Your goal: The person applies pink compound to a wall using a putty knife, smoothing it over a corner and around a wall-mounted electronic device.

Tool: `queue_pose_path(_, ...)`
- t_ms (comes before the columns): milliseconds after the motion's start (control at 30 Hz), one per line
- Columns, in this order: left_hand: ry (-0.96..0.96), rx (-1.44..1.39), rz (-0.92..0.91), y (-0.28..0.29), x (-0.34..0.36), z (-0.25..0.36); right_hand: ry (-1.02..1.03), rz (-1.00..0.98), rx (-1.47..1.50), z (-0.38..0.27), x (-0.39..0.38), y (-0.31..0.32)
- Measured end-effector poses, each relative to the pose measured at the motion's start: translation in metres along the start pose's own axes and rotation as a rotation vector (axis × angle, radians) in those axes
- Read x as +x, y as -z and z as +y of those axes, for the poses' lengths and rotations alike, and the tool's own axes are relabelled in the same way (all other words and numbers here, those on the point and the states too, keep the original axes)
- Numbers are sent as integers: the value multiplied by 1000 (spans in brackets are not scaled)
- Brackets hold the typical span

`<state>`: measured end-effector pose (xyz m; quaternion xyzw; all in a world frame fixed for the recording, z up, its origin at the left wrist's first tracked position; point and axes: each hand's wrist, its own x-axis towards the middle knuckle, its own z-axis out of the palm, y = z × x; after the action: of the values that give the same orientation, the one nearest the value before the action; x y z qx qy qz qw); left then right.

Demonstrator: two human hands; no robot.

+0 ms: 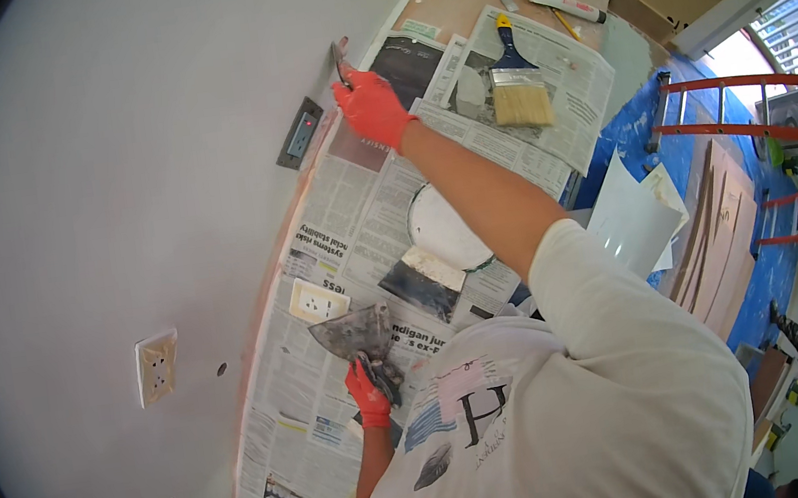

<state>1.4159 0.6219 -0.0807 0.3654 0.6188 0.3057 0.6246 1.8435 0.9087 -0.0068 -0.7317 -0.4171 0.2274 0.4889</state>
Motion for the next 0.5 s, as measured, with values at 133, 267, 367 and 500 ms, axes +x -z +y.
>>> queue_pose_path(133,65,-10,-43,4,1,2,-3,-39,89,21,-2,44)
queue_pose_path(267,-150,217,28,0,3,1,70,65,65,25,15,48)
queue_pose_path(367,-273,369,75,-8,-1,7,-41,-89,53,9,15,52)
queue_pose_path(500,-191,277,11,-41,-11,51,97,-211,11,34,10,62)
